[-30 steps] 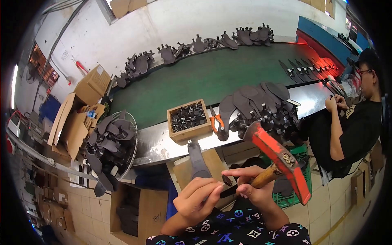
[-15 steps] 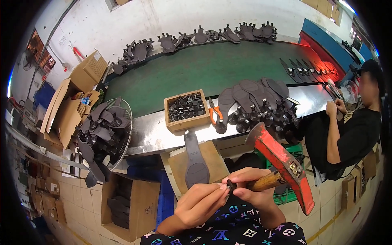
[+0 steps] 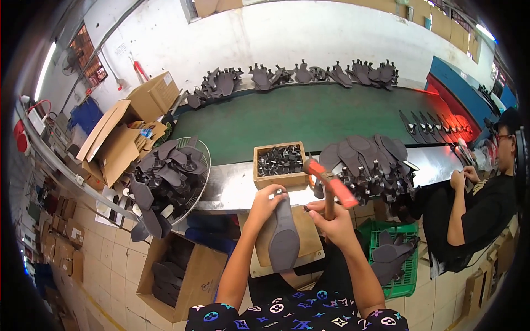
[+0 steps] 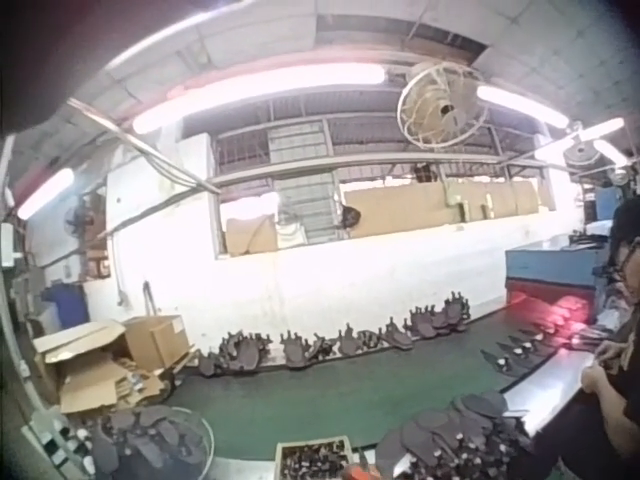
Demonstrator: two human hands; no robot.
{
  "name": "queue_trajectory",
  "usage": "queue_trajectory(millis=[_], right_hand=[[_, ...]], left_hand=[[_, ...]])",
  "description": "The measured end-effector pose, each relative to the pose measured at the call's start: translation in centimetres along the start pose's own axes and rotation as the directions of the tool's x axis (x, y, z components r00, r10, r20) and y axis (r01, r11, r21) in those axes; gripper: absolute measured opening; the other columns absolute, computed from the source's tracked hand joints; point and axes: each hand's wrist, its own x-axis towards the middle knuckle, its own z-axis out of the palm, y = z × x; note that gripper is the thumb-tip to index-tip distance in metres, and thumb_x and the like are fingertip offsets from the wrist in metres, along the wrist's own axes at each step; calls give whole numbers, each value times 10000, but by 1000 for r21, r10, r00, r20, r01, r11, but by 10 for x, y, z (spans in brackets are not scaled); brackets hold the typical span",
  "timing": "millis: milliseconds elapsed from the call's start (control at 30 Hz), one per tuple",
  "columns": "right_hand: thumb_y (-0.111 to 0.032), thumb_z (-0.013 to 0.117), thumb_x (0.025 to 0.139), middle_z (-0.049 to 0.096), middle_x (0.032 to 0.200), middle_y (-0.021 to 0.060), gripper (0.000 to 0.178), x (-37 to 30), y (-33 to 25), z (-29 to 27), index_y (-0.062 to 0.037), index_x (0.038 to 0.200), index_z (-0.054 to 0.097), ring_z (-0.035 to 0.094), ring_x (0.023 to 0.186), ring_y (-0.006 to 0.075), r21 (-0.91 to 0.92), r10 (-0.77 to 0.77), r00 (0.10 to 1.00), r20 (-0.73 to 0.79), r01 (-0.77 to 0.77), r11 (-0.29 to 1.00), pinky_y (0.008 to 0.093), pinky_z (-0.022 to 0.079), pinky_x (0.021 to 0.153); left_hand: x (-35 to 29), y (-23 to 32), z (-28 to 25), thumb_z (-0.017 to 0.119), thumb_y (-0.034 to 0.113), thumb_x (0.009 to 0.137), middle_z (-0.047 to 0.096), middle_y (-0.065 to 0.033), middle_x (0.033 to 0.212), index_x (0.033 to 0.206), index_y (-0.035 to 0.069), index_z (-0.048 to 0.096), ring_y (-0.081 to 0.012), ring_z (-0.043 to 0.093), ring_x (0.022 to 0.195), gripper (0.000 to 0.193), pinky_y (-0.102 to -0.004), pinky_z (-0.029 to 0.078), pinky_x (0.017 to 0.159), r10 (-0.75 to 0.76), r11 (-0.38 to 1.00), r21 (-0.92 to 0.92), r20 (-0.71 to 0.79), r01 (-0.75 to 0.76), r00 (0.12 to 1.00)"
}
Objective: Processing shoe components using a hammer and manual assembly at a factory workbench.
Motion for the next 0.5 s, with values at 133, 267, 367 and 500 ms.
queue_trajectory(millis=[133, 267, 367, 500], right_hand=[[-67, 696, 887, 728, 947, 63, 244, 12, 38, 0, 28, 1111, 701, 620, 786, 84, -67, -182, 983, 35, 184, 981, 274, 503, 713], [-63, 702, 899, 738, 1044, 123, 238, 17, 37, 7, 67, 1097, 676, 687, 950, 149, -221, -82, 978, 191, 124, 967, 300, 530, 865], [-38, 676, 857, 712, 923, 150, 245, 21, 37, 15, 32, 1091, 670, 680, 824, 192, -383, -100, 960, 260, 197, 903, 324, 524, 775], [0, 666, 831, 686, 945, 169, 246, 23, 33, 23, -5, 1076, 664, 683, 853, 335, -422, -214, 934, 286, 323, 847, 369, 530, 762]], left_hand=[[-32, 31, 8, 797, 103, 766, 735, -114, 997, 1016, 46, 742, -264, 692, 946, 263, -342, 533, 851, 33, 999, -9, -6, -33, 999], [-66, 26, 16, 822, 131, 739, 729, -130, 1022, 999, 28, 742, -267, 688, 957, 291, -365, 534, 875, 70, 997, -24, -76, -72, 995], [-76, 17, 20, 820, 137, 734, 726, -137, 1031, 1007, 20, 738, -284, 678, 986, 308, -390, 518, 909, 104, 995, 14, -116, -103, 988], [-79, 19, 18, 792, 143, 740, 721, -137, 1022, 1006, 24, 733, -310, 658, 1005, 298, -415, 485, 933, 121, 992, 58, -107, -115, 987]])
